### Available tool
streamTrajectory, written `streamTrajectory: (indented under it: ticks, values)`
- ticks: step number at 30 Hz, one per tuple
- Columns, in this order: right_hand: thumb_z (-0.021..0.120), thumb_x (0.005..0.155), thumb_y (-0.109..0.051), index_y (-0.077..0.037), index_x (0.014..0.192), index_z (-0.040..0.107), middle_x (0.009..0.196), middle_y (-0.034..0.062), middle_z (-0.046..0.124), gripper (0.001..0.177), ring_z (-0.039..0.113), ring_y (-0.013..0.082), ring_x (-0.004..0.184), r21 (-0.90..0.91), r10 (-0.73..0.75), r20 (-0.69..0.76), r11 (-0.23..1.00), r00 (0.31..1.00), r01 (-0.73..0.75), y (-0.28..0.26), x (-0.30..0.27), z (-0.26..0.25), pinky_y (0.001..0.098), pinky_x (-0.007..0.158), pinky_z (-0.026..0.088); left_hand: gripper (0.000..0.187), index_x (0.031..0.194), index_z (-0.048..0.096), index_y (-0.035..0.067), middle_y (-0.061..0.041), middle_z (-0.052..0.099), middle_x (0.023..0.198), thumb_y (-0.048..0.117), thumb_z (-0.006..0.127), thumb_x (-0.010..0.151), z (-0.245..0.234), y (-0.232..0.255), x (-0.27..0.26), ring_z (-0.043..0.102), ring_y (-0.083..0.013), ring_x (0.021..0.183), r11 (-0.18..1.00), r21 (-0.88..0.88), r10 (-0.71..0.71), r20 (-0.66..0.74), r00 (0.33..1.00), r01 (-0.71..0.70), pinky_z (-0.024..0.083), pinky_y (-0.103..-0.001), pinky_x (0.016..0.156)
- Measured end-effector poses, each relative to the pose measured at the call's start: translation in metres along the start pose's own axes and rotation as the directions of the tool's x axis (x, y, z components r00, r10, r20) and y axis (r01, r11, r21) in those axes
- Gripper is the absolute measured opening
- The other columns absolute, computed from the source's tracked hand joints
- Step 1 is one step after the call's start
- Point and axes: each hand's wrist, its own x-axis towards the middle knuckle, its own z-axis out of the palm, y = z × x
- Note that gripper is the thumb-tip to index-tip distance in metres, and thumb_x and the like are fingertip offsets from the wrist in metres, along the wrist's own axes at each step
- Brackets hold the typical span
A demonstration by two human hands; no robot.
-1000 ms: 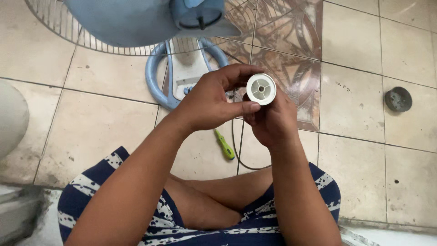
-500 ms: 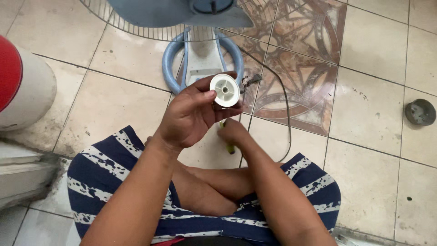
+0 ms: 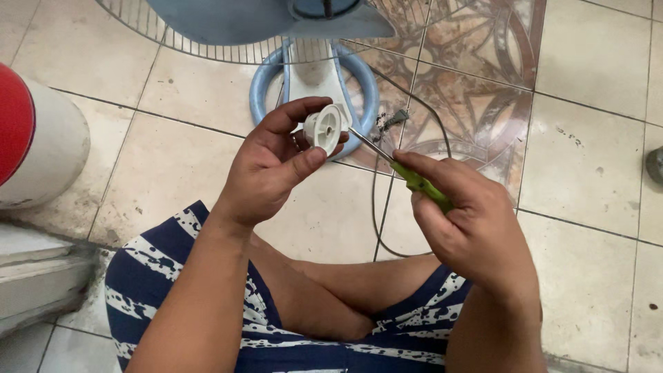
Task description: The person assembles a pedestal fan by attaching the front grille, fan blades, and securing the blade nut. They use a screwdriver to tighten the nut and then test the fan by turning it on.
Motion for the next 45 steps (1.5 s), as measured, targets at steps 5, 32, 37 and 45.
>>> streamTrajectory:
  ticks: [5,32,37,45]
  values:
    - [0.06,0.084,0.003,-0.008,0.126,0.072,0.084,0.008,0.069,0.045,0.065,0.0167,0.074,0.052,0.033,0.015,0.998,0.999,-0.034,-0.012,0.01,0.009,0.0303,0.07,0.052,0.054,0.153,0.051,-0.002,-0.007,0.065,0.127,0.002,0.069,0.103,0.001,-0.002,-0.003,0.06,-0.0167,0.109,0.99,0.13,-0.061,-0.004,0.998,0.061,0.054,-0.032,0.099]
    - [0.074,0.092,-0.013,-0.018,0.123,0.075,0.078,0.0096,0.068,0.032,0.066,0.0244,0.066,-0.177,0.05,-0.02,0.983,0.999,-0.053,-0.028,0.018,0.034,0.0376,0.059,0.05,0.046,0.145,0.056,0.005,0.001,0.065,0.113,0.016,0.07,0.102,0.008,0.003,0.001,0.056,-0.0076,0.098,0.901,0.434,-0.025,0.011,1.0,0.017,0.051,-0.023,0.09]
    - [0.072,0.094,-0.015,-0.013,0.125,0.074,0.077,0.0057,0.067,0.031,0.061,0.0207,0.066,-0.085,0.094,0.004,0.992,0.996,-0.093,-0.015,0.019,0.034,0.0358,0.058,0.048,0.046,0.145,0.057,0.006,0.0,0.065,0.112,0.015,0.071,0.102,0.007,0.001,0.005,0.057,-0.0077,0.097,0.936,0.341,-0.1,0.022,0.995,0.087,0.052,-0.024,0.088]
    - [0.066,0.098,-0.018,-0.007,0.129,0.074,0.072,0.0038,0.062,0.034,0.055,0.0108,0.06,0.493,0.35,0.374,0.709,0.859,-0.504,0.032,0.016,0.033,0.0275,0.051,0.043,0.047,0.143,0.057,0.006,-0.004,0.07,0.118,0.023,0.071,0.101,0.011,0.005,0.005,0.065,-0.0111,0.099,0.865,0.501,-0.028,0.073,0.997,-0.012,0.056,-0.029,0.085]
